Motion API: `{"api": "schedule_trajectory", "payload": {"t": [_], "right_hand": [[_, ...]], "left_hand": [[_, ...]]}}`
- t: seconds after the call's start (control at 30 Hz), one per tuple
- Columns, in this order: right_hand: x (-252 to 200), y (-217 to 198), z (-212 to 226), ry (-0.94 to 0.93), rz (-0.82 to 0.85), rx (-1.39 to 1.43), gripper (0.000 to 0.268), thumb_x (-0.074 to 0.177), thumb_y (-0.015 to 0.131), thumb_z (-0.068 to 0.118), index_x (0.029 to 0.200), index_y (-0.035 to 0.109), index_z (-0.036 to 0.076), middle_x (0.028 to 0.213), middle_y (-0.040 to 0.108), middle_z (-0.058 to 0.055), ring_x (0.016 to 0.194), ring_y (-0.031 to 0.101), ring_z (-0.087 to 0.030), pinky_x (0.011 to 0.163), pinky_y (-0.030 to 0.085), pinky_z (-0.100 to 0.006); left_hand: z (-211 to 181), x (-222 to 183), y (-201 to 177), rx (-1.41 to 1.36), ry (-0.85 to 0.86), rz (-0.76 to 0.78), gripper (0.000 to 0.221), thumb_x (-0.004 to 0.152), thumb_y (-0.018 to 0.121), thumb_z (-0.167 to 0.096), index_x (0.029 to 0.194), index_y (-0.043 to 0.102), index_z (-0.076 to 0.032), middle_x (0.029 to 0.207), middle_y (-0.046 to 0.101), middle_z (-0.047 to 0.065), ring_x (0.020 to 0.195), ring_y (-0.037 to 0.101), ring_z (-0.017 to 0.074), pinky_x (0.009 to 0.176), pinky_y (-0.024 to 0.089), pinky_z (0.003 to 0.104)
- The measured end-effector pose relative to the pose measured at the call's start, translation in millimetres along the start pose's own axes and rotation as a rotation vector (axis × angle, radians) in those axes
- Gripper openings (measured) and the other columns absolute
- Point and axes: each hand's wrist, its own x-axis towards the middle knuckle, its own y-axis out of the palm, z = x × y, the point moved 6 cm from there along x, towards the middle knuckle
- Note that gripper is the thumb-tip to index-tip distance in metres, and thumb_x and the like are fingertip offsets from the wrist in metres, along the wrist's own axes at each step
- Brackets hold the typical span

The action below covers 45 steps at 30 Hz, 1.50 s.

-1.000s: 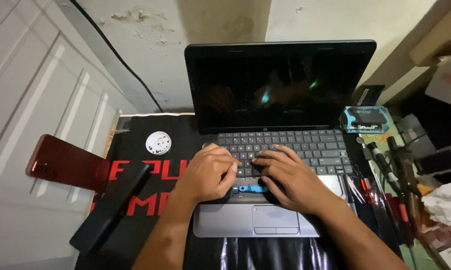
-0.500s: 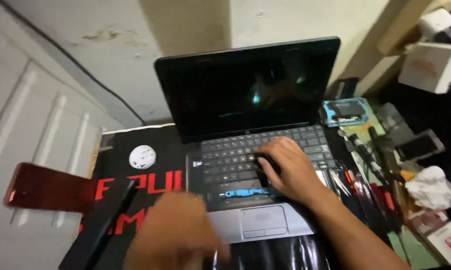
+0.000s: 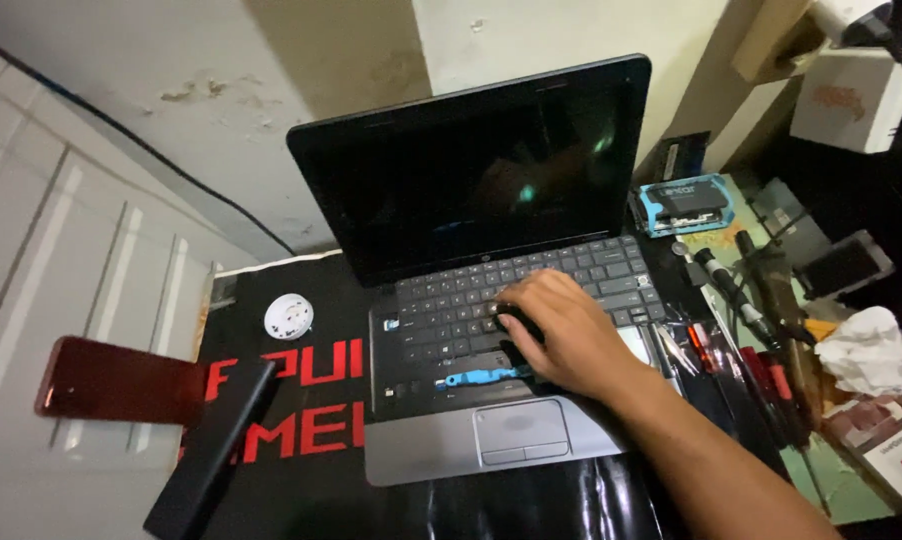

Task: Removing individual keycaps from a laptop keyboard using fingers to pry them off.

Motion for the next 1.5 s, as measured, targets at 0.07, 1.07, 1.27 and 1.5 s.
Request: {"api": "schedule_trajectory", "payload": {"t": [0.07,1.07,1.27,1.5], "right_hand": [[1,1,2,-0.023,-0.003,-0.033,0.02,0.093,0.069,0.011,0.11,0.069,0.002,0.097,0.073,-0.014,0.098,0.07,-0.033,0.1,0.051,-0.048],[-44,-46,-97,0.898,-0.03,-0.449,0.051,0.086,0.058,0.03,0.135,0.056,0.013,0.121,0.062,-0.02,0.08,0.068,-0.061,0.075,0.052,-0.069],[-44,-55,-100,0.881,-0.087,-0.484,0.046,0.09,0.057,0.033,0.134,0.056,0.016,0.123,0.063,-0.018,0.08,0.069,-0.059,0.076,0.053,-0.068],[-39,-59,-87,0.917,-0.031,-0.488,0.044,0.094,0.054,0.038,0.13,0.059,0.012,0.12,0.064,-0.02,0.084,0.069,-0.059,0.078,0.054,-0.067]], "left_hand": [[-6,16,23,0.0,-0.077,-0.025,0.025,0.089,0.057,-0.011,0.109,0.073,-0.01,0.08,0.074,0.012,0.075,0.068,0.0234,0.072,0.055,0.039],[179,106,14,0.173,-0.836,-0.196,0.05,0.089,0.064,-0.031,0.135,0.065,-0.01,0.112,0.078,0.013,0.072,0.078,0.026,0.06,0.062,0.038],[211,103,24,-0.161,-0.818,-0.285,0.038,0.092,0.065,-0.027,0.118,0.074,0.0,0.055,0.059,0.015,0.036,0.055,0.0238,0.034,0.046,0.037],[167,119,32,-0.378,-0.658,-0.282,0.042,0.105,0.057,-0.029,0.109,0.073,0.01,0.075,0.059,0.015,0.063,0.052,0.019,0.046,0.049,0.031]]}}
